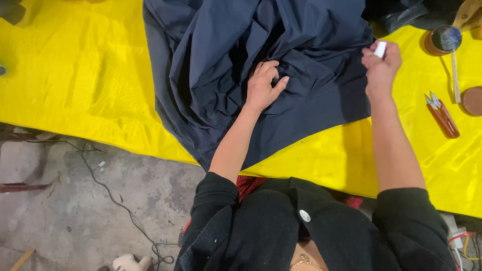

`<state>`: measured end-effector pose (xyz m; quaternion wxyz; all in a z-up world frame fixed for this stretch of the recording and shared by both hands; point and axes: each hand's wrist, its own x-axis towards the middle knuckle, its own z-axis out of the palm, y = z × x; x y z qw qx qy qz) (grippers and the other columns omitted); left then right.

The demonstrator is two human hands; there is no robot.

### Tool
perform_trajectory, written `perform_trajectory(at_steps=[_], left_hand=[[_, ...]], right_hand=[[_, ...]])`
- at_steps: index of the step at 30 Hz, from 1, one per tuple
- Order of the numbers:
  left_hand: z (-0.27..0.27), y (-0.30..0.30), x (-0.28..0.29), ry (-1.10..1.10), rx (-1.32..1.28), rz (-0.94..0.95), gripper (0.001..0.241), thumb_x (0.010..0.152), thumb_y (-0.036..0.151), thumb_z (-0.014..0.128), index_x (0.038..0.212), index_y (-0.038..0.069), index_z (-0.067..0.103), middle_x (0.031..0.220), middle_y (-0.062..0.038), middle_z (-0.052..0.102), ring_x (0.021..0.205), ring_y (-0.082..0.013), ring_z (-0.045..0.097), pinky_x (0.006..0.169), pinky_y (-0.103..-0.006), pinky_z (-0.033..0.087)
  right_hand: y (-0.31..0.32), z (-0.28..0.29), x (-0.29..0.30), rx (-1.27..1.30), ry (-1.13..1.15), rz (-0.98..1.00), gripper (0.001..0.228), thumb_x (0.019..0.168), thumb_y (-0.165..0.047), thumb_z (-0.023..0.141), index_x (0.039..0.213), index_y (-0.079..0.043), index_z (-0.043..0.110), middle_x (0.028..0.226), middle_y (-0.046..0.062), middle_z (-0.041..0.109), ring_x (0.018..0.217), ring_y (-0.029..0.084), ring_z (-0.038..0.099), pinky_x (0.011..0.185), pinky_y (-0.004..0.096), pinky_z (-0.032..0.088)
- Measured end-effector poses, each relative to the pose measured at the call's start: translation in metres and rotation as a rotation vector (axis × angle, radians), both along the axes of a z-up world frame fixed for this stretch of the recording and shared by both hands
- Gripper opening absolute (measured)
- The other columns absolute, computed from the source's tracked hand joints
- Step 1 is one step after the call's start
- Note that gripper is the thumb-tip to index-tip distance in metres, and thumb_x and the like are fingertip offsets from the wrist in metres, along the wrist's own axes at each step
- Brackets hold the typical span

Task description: A person uses a hair dryer to smooth a dark blue jacket and then marks it with white tailor's chalk on a yellow workstation.

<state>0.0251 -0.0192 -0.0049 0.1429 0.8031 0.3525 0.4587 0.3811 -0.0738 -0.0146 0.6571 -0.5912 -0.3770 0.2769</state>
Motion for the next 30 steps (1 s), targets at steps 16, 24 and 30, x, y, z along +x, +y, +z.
perform_trajectory(at_steps=[16,24,30], left_hand=[[0.025,0.006,0.025,0.532,-0.014,0.038,0.067,0.086,0.026,0.066,0.150,0.030,0.047,0.093,-0.009,0.058,0.101,-0.0403,0.065,0.065,-0.0444,0.061],[0.036,-0.002,0.015,0.288,0.057,0.134,0.031,0.084,0.026,0.069,0.113,0.016,0.064,0.085,0.000,0.067,0.079,-0.0230,0.062,0.049,-0.0355,0.051],[0.045,-0.002,0.012,0.418,-0.122,0.081,0.043,0.090,0.033,0.064,0.130,0.021,0.060,0.107,-0.001,0.070,0.098,-0.0273,0.061,0.060,-0.0411,0.055]], right_hand=[[-0.011,0.008,-0.014,-0.067,0.269,0.180,0.028,0.102,0.002,0.061,0.128,-0.010,0.059,0.116,0.008,0.072,0.103,0.020,0.080,0.084,0.030,0.073],[-0.035,0.048,-0.056,-0.055,-0.196,0.174,0.051,0.102,0.008,0.066,0.148,-0.009,0.052,0.096,0.006,0.055,0.065,0.011,0.051,0.062,0.024,0.049],[-0.031,0.046,-0.075,-0.161,-1.011,0.308,0.032,0.096,-0.011,0.068,0.128,-0.012,0.072,0.122,0.014,0.071,0.104,0.038,0.067,0.089,0.048,0.052]])
